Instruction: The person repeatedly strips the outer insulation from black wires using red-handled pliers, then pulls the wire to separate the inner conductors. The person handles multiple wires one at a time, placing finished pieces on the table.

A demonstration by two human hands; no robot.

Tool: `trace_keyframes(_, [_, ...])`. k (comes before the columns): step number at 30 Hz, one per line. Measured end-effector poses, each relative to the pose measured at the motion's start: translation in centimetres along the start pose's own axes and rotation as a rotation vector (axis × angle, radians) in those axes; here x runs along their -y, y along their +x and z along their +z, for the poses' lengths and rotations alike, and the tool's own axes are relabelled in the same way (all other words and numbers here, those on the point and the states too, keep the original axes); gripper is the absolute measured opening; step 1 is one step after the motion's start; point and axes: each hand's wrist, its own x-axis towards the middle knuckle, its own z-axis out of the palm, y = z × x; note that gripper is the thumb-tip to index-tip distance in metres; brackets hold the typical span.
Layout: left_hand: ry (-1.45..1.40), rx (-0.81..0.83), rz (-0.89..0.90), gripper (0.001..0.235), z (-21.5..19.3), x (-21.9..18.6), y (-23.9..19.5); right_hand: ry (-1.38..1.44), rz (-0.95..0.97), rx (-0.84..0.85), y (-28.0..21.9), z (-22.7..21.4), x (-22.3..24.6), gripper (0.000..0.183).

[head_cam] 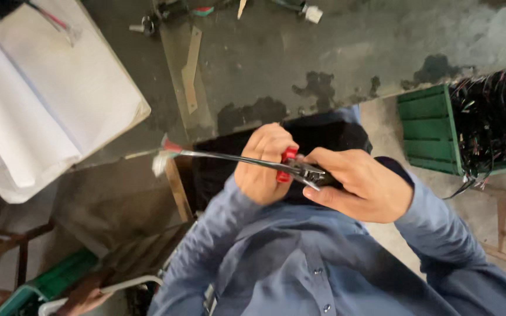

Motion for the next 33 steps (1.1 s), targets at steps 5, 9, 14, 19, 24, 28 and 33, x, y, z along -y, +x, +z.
trace_keyframes(5, [0.009, 0.061, -0.099, 0.036, -0.7, -0.6, 0.1, -0.078, 0.049, -0.127, 0.3, 1.1, 0.0, 0.024])
trace_keyframes(9, [-0.073, 0.338, -1.001, 0.026, 1.6, -0.9, -4.2, -0.438, 0.091, -0.420, 2.8, 4.7, -3.6, 0.027])
trace_keyframes(14, [0.003, 0.359, -1.021, 0.022, 3.1, -0.1, -6.1, -0.267, 0.220, -0.204, 3.8, 5.7, -8.1, 0.031])
trace_keyframes(19, [-0.051, 0.209, -0.598, 0.030, -0.2, -2.4, -1.8, -0.051, 0.124, -0.087, 0.6, 1.9, -3.7, 0.025])
trace_keyframes(24, [-0.002, 0.074, 0.023, 0.040, -1.3, -1.0, 0.4, 0.042, 0.004, -0.008, 0.2, 0.6, 2.0, 0.030])
trace_keyframes(28, [-0.054, 0.070, 0.059, 0.037, -0.5, 0.4, 0.4, -0.019, 0.025, -0.017, 0.0, 0.9, 2.5, 0.026])
trace_keyframes(33, [-0.022, 0.108, -0.064, 0.030, -0.4, -0.1, -2.0, -0.067, 0.111, -0.092, -0.5, 2.4, -0.2, 0.025])
